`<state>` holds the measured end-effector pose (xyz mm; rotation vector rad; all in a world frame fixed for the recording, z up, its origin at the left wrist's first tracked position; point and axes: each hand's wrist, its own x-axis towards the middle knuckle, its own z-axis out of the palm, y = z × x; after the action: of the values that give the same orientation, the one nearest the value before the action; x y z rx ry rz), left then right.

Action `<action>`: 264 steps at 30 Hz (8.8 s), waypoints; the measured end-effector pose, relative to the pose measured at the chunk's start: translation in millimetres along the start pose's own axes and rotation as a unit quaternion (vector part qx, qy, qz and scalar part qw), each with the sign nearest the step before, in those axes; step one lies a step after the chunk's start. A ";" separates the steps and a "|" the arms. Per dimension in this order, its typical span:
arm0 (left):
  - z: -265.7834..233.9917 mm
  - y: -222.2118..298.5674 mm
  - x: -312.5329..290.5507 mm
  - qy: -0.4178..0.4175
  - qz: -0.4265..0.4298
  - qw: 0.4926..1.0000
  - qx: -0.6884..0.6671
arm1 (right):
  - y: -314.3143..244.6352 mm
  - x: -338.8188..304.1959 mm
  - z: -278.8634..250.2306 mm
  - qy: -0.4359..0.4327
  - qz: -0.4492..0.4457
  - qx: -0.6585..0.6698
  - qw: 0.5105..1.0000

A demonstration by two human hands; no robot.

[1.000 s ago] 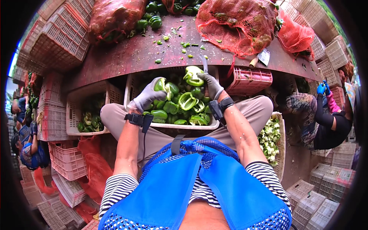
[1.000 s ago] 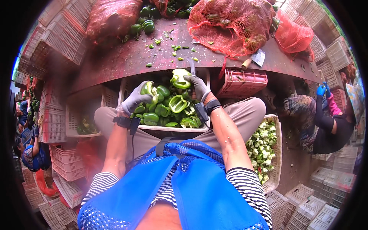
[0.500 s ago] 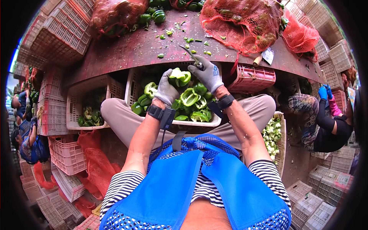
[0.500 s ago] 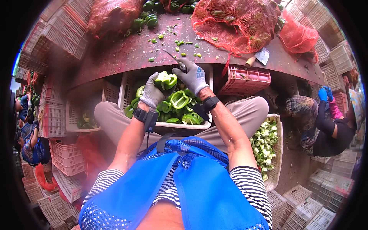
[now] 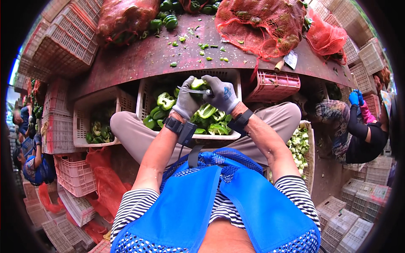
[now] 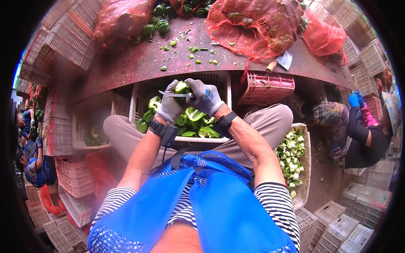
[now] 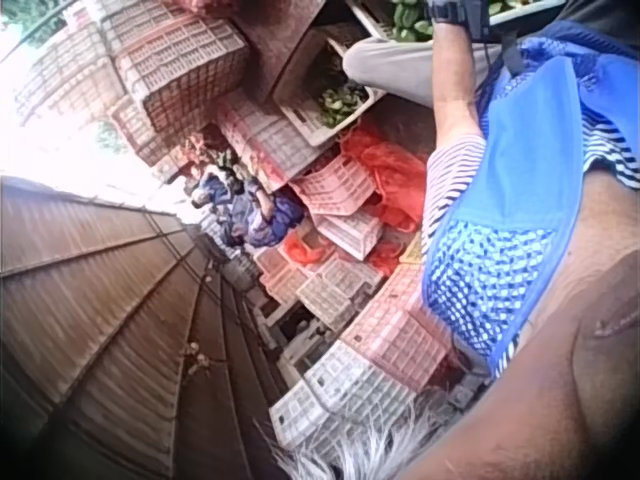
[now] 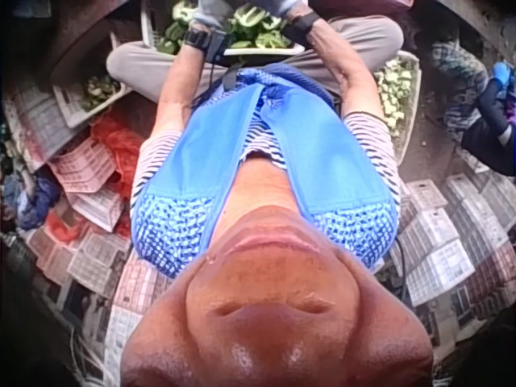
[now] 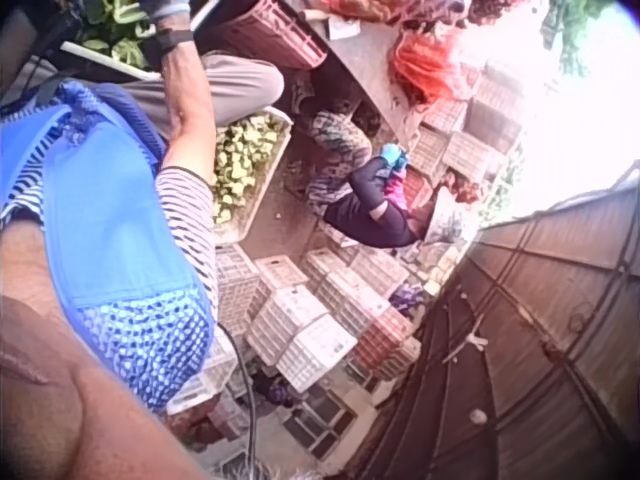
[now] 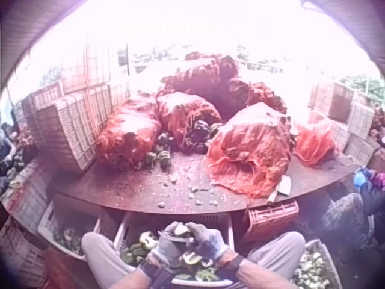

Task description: The recorder prepares green bell peppers by cutting them with a knife and a cleaver and sorting them into plastic crates.

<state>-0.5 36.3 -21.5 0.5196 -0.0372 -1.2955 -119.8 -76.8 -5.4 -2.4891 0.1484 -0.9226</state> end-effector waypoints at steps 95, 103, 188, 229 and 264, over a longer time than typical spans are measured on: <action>3.4 8.1 -28.8 0.077 0.025 0.909 0.409 | 2.1 -8.4 19.2 -0.076 0.426 0.523 0.735; -10.0 -1.7 -30.2 0.111 0.100 0.910 0.387 | -3.8 -2.8 7.7 0.021 0.490 0.707 0.510; 43.5 39.7 44.5 0.147 0.085 0.977 0.131 | 31.0 57.3 -23.3 -0.058 0.061 -0.049 0.995; -18.9 25.5 -48.6 0.034 0.243 0.912 0.329 | -6.2 15.7 28.0 -0.083 0.476 0.439 0.758; 8.0 11.4 -30.6 0.089 0.175 0.927 0.320 | -72.9 21.6 -18.3 -0.057 0.036 0.193 0.979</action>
<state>-1.5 63.7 -2.1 1.1353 -0.3959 -0.8585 -119.6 -25.5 53.6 -2.1524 0.0171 -0.7006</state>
